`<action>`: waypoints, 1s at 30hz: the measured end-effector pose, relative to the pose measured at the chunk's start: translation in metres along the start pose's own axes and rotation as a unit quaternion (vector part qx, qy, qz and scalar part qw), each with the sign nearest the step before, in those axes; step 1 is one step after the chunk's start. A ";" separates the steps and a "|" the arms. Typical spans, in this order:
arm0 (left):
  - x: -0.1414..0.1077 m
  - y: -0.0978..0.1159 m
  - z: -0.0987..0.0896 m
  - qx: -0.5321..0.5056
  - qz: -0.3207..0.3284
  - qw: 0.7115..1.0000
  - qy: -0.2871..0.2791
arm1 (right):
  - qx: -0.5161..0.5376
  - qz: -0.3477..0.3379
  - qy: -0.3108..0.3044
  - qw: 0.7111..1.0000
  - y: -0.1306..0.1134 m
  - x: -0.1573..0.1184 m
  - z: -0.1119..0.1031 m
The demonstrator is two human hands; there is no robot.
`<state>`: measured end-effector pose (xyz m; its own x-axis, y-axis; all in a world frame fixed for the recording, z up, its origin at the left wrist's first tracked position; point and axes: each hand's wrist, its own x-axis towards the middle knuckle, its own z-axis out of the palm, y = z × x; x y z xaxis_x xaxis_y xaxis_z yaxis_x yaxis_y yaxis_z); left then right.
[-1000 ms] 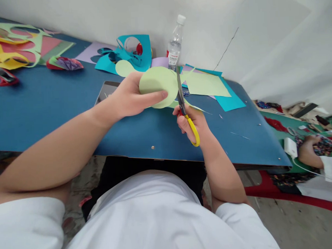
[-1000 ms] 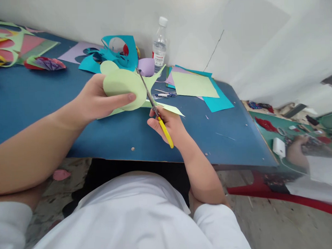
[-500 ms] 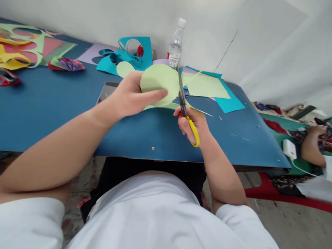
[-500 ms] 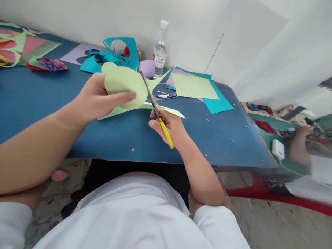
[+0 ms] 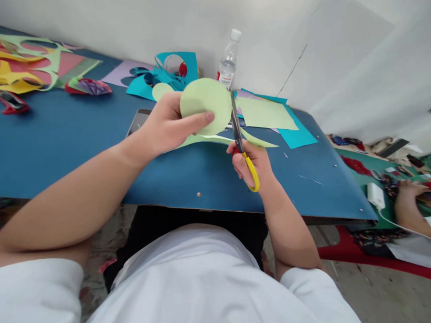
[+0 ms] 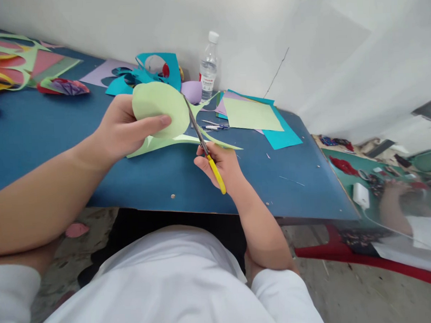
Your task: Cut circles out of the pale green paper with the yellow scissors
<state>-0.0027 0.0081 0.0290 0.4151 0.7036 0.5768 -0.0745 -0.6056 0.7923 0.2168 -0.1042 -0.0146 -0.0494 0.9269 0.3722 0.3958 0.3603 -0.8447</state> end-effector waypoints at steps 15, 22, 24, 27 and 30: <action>-0.002 0.007 0.002 0.017 -0.033 0.999 0.000 | -0.013 -0.008 -0.010 1.000 0.011 0.002 0.000; -0.003 0.008 0.001 0.040 -0.045 0.998 0.005 | -0.024 -0.020 0.000 1.000 0.017 0.006 0.002; -0.003 0.008 0.001 0.052 -0.044 0.998 0.009 | -0.026 -0.008 0.010 1.000 0.012 0.004 0.002; 0.001 0.007 0.001 0.059 -0.041 0.997 0.007 | -0.023 0.017 0.038 0.999 0.003 0.001 0.004; 0.005 0.006 0.001 0.061 -0.041 0.997 -0.018 | -0.012 0.041 0.061 0.997 -0.002 0.000 0.003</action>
<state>0.0004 0.0077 0.0365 0.4468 0.7408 0.5015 0.0716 -0.5884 0.8054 0.2131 -0.1045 -0.0147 0.0947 0.9330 0.3471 0.4159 0.2797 -0.8653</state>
